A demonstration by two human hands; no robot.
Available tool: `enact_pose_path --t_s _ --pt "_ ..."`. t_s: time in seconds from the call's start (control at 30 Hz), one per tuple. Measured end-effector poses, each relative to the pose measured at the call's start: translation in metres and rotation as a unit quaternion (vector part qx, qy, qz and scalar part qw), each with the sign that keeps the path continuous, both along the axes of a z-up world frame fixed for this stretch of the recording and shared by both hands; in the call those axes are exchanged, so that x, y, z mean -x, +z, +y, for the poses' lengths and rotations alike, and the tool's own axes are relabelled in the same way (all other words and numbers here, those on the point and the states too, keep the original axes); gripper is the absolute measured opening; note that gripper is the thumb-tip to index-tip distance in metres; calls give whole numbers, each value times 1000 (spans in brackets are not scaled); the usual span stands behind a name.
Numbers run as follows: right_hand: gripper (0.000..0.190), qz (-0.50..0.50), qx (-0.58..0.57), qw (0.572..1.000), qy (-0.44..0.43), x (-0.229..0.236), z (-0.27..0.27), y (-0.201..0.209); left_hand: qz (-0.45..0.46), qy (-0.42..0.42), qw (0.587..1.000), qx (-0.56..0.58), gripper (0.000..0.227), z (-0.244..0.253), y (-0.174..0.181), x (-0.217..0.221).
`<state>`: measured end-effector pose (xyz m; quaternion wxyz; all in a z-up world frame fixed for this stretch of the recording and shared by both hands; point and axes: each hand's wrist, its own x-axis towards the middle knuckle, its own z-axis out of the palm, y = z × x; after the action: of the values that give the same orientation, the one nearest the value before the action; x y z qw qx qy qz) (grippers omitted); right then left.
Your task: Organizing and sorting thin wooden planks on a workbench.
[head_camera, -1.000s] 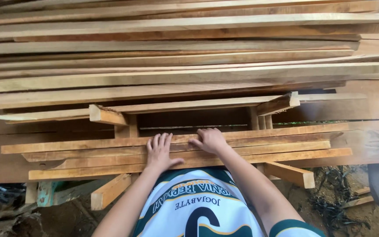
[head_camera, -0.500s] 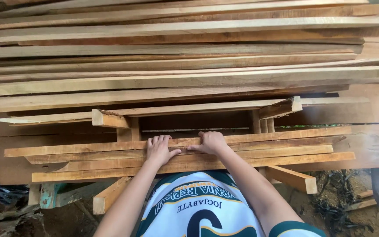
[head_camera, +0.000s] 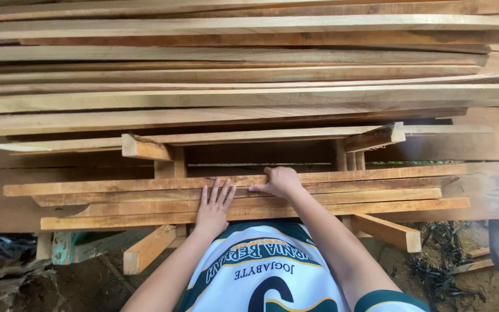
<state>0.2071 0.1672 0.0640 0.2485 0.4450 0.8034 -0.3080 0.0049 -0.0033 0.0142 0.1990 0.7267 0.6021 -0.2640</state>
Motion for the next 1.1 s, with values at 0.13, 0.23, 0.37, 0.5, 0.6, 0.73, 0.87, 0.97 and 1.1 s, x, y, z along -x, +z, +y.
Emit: enact_pose_path --t_s 0.13,0.23,0.37,0.5,0.6,0.73,0.87,0.97,1.1 --pt "101 -1 -12 1000 11 -2 -3 -14 6 9 1000 7 126 0 -15 3" --pt "92 35 -51 998 21 -8 -19 -33 -6 4 1000 1 125 -1 8 5" --pt "86 140 -232 959 86 -22 -66 -37 -7 3 1000 -5 119 5 27 1" --pt "102 65 -192 973 108 -31 -100 -25 28 81 996 35 102 -3 26 -31" --pt "101 55 -188 974 115 -30 -101 -17 30 110 993 40 85 -5 3 -41" --pt "104 54 -164 978 117 -31 -97 -18 26 112 993 36 78 2 20 -41" --pt "89 107 -176 978 6 -26 -92 -23 9 111 993 29 72 7 26 -38" --pt "84 122 -196 972 -48 -28 -81 -38 11 109 994 24 71 10 33 -43" --pt "71 127 -185 972 -63 -33 -62 -46 30 94 995 29 77 19 21 -47"
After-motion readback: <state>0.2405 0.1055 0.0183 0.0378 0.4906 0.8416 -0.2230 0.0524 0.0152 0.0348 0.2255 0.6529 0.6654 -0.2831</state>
